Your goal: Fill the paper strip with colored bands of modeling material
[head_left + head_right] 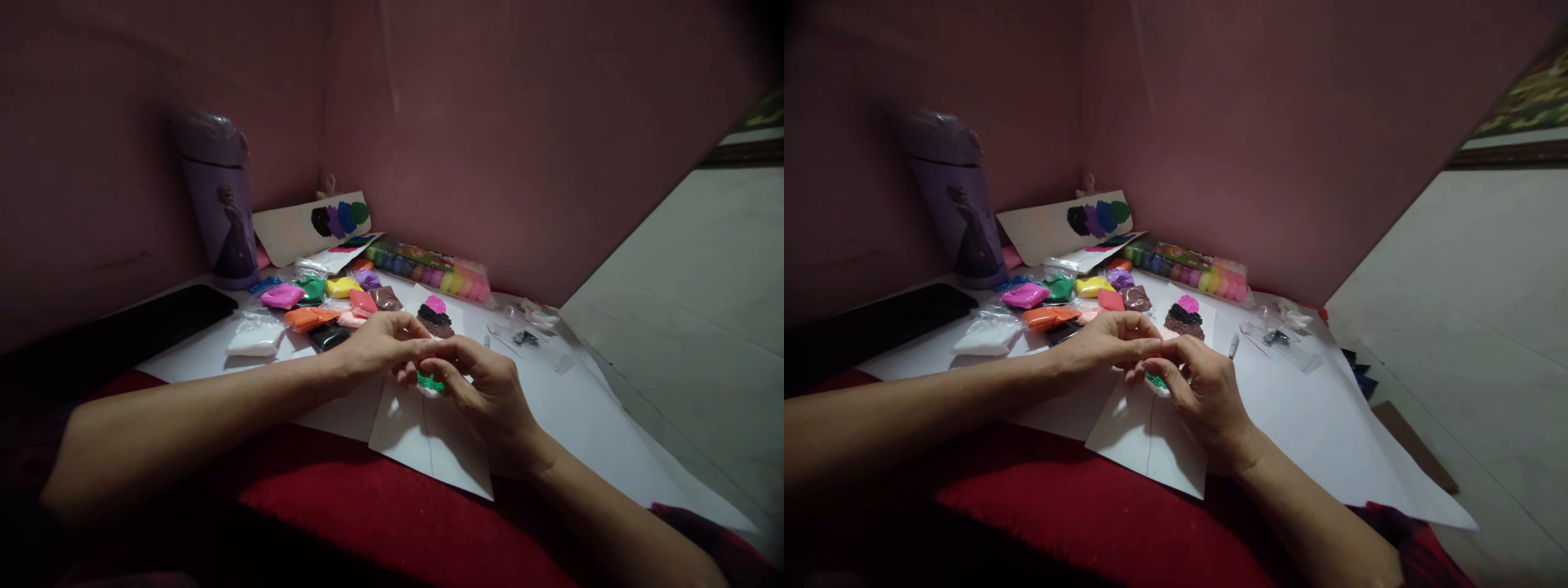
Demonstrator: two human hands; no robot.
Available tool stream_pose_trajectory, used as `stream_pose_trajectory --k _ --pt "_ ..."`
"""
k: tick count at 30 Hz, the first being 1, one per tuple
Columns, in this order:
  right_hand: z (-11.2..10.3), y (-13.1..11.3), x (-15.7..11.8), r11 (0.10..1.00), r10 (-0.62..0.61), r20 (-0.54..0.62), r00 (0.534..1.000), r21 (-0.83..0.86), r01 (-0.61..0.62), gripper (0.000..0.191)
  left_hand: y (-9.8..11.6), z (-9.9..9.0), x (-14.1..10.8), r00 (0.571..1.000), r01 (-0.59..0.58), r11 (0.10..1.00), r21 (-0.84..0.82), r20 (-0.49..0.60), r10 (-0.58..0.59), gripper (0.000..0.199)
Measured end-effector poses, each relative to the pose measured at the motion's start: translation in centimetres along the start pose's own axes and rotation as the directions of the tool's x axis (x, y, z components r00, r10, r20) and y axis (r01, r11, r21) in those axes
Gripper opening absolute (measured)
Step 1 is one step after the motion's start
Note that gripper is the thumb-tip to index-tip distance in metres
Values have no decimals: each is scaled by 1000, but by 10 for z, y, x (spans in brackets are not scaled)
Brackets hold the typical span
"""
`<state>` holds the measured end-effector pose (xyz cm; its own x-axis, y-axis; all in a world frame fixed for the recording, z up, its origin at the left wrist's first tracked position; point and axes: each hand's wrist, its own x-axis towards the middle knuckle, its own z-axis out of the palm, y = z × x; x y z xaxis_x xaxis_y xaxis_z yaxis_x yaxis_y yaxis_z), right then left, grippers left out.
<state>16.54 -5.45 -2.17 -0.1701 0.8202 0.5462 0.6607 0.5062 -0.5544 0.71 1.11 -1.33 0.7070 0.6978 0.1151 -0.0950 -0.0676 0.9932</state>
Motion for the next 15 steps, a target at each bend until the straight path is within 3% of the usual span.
stream_pose_trajectory --k 7,15 --pt "1 -3 -1 991 82 12 997 106 -83 13 0 0 0 998 -57 997 -44 -19 56 21" --pt "1 -3 -2 994 91 -10 996 61 -90 13 2 1 0 996 -64 996 -67 -73 59 19"
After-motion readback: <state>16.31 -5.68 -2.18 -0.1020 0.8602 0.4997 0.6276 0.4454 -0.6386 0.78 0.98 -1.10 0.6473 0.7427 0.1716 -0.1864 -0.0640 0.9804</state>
